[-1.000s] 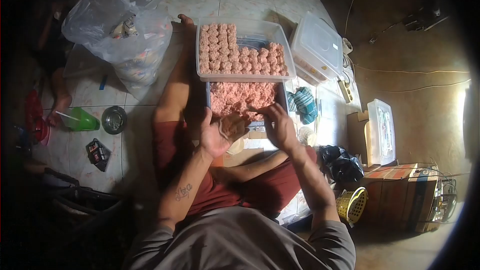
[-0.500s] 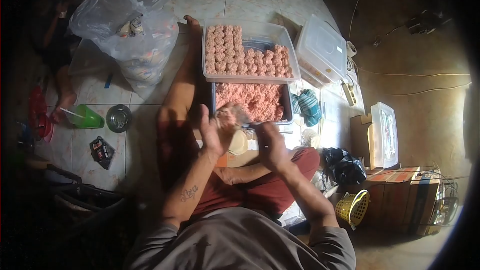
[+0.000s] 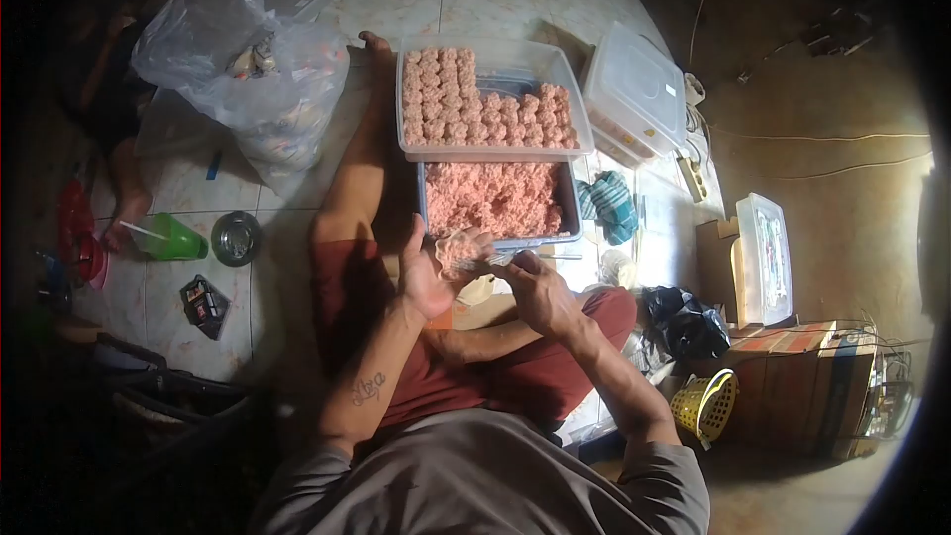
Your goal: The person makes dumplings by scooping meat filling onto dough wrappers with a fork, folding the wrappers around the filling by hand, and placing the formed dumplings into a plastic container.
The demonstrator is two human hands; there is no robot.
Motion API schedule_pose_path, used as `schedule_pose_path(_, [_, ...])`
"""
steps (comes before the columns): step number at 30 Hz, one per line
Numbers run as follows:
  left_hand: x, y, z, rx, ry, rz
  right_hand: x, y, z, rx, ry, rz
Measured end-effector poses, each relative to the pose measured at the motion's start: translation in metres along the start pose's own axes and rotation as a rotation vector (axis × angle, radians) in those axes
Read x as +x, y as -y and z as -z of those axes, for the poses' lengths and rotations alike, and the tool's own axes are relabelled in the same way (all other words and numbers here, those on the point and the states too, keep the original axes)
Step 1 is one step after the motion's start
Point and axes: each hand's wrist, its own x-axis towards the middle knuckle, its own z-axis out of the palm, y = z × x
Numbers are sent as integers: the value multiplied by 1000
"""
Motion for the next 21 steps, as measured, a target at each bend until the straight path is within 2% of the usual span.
schedule_pose_path(1, [4, -2, 3, 15, 13, -15, 3, 2, 11, -12, -9, 9])
schedule_pose_path(3, [3, -6, 12, -21, 44, -27, 0, 12, 28, 167, -86, -38])
schedule_pose_path(4, [2, -7, 10, 142, -25, -40, -1, 8, 22, 299, -160, -119])
schedule_pose_path(5, [-1, -5, 8, 301, -96, -53, 0, 6, 13, 300, -162, -124])
schedule_pose_path(6, [10, 0, 24, 417, 10, -64, 4, 8, 3, 540, -156, -295])
schedule_pose_path(7, [7, 6, 19, 420, 12, -64, 9, 12, -4, 781, -149, -463])
schedule_pose_path(9, [-2, 19, 4, 656, 41, -133, 12, 9, -16, 1030, -34, -476])
schedule_pose_path(11, [-41, -17, -45, 628, 204, 94, 15, 23, -1, 1275, 4, -415])
schedule_pose_path(13, [-24, -34, -30, 1042, 418, 122, 23, 41, 20, 1241, -12, -346])
schedule_pose_path(15, [-24, -21, -19, 1120, 452, -62, 34, 40, 28, 1198, -25, -265])
schedule_pose_path(16, [-25, -14, -17, 1160, 460, -157, 37, 34, 29, 1044, -42, -256])
schedule_pose_path(17, [-15, -15, -6, 1495, 480, -349, 38, 30, 26, 890, -57, -247])
schedule_pose_path(18, [-5, -16, 5, 1823, 448, -565, 38, 31, 15, 1023, -253, -270])
schedule_pose_path(19, [-5, -19, -20, 2300, 324, -699, 34, 20, 5, 916, -355, -296])
schedule_pose_path(20, [-7, -18, -29, 1940, 289, -887, 27, 11, -4, 1005, -351, -324])
schedule_pose_path(21, [-3, -16, -28, 1940, 275, -896, 19, 7, -13, 1092, -346, -352])
